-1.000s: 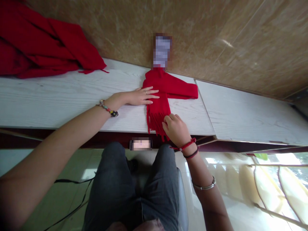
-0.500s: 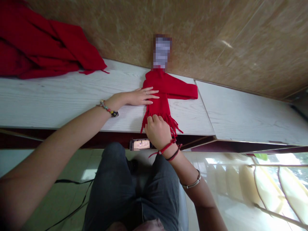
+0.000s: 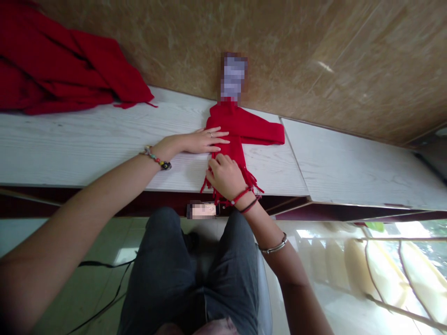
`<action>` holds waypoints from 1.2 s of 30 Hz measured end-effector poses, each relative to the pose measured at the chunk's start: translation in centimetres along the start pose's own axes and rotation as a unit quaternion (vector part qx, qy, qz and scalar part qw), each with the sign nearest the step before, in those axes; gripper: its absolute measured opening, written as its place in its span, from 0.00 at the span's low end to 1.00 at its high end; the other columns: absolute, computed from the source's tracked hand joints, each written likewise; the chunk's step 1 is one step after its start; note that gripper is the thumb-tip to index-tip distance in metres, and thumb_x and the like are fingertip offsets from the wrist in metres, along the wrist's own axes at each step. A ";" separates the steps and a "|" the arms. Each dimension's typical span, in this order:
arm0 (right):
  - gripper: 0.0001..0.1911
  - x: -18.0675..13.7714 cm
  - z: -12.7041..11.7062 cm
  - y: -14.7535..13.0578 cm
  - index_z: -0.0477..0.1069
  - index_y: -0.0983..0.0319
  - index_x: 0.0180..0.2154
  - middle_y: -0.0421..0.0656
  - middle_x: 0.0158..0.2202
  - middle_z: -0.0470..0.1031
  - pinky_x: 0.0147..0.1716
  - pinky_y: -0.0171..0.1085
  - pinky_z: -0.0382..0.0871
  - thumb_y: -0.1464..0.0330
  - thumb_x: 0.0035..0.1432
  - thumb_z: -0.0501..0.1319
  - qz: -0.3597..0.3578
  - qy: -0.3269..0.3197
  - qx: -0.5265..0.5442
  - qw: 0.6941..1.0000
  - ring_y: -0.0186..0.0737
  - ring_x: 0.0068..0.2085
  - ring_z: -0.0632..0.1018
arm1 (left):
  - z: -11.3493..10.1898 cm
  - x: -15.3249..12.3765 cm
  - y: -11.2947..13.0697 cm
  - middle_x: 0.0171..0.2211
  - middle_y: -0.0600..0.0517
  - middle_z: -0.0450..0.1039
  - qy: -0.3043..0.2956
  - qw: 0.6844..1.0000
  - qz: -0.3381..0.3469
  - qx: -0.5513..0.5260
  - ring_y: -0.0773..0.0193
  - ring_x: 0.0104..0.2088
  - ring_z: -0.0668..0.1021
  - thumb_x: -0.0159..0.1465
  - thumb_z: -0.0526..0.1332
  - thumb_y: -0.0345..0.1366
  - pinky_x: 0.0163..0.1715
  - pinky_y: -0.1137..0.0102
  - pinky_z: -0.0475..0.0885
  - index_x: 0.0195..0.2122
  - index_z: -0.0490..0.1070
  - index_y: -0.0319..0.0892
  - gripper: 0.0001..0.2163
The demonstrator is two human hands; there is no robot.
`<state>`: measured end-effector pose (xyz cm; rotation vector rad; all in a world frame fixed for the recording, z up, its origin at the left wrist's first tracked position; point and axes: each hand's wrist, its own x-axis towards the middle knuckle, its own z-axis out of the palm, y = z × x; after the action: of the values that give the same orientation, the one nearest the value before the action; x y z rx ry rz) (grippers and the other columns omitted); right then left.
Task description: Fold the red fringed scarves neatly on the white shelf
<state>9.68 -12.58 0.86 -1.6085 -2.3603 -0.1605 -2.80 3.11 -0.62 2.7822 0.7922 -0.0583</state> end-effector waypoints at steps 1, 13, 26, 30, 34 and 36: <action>0.10 0.0 0.7 -0.2 0.72 0.65 0.35 0.51 0.37 0.72 0.40 0.42 0.65 0.71 0.61 0.52 -0.003 -0.018 -0.008 1.000 0.45 0.40 0.71 | 0.0 0.0 0.0 0.69 0.60 0.37 -0.001 1.000 0.001 0.001 0.55 0.68 0.41 0.67 0.44 0.49 0.63 0.54 0.40 0.65 0.51 0.56 0.25; 0.15 -3.5 -3.2 -1.5 0.71 0.63 0.28 0.44 0.26 0.71 0.30 0.36 0.61 0.69 0.63 0.50 -0.021 0.029 0.030 0.999 0.37 0.29 0.70 | -0.4 -0.2 0.4 0.69 0.62 0.36 -0.006 1.000 0.004 -0.005 0.53 0.68 0.40 0.67 0.44 0.49 0.64 0.54 0.40 0.66 0.48 0.58 0.25; 0.10 -1.1 1.2 -1.5 0.71 0.64 0.29 0.47 0.31 0.72 0.38 0.37 0.64 0.72 0.60 0.53 -0.061 -0.023 0.020 0.998 0.41 0.36 0.70 | -0.2 -0.1 0.2 0.69 0.61 0.37 -0.002 1.000 0.002 0.005 0.55 0.68 0.41 0.67 0.45 0.48 0.63 0.54 0.41 0.66 0.49 0.56 0.25; 0.13 -2.8 -0.7 -1.7 0.69 0.63 0.25 0.43 0.26 0.70 0.33 0.35 0.63 0.70 0.61 0.53 -0.091 -0.029 0.056 0.994 0.37 0.31 0.69 | -0.3 -0.2 0.4 0.69 0.62 0.36 0.001 1.000 0.008 -0.001 0.55 0.68 0.41 0.67 0.44 0.48 0.64 0.57 0.40 0.66 0.48 0.56 0.25; 0.15 -2.8 -2.3 -0.7 0.69 0.62 0.25 0.44 0.27 0.69 0.34 0.36 0.64 0.68 0.63 0.50 -0.068 0.043 0.099 0.992 0.37 0.32 0.69 | -0.3 -0.2 0.3 0.69 0.62 0.36 -0.002 1.000 0.004 -0.004 0.56 0.68 0.41 0.67 0.44 0.49 0.64 0.56 0.40 0.66 0.48 0.57 0.25; 0.14 -2.2 -2.2 0.0 0.70 0.62 0.28 0.46 0.32 0.71 0.38 0.39 0.65 0.67 0.63 0.51 -0.043 0.086 0.090 0.991 0.40 0.36 0.70 | -0.2 -0.1 0.2 0.69 0.62 0.36 -0.002 1.000 0.004 -0.006 0.55 0.68 0.41 0.67 0.44 0.50 0.64 0.55 0.40 0.66 0.48 0.57 0.26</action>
<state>10.78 -15.08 2.28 -1.3554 -2.2428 -0.0959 -2.80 2.96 -0.33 2.7733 0.7791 -0.0574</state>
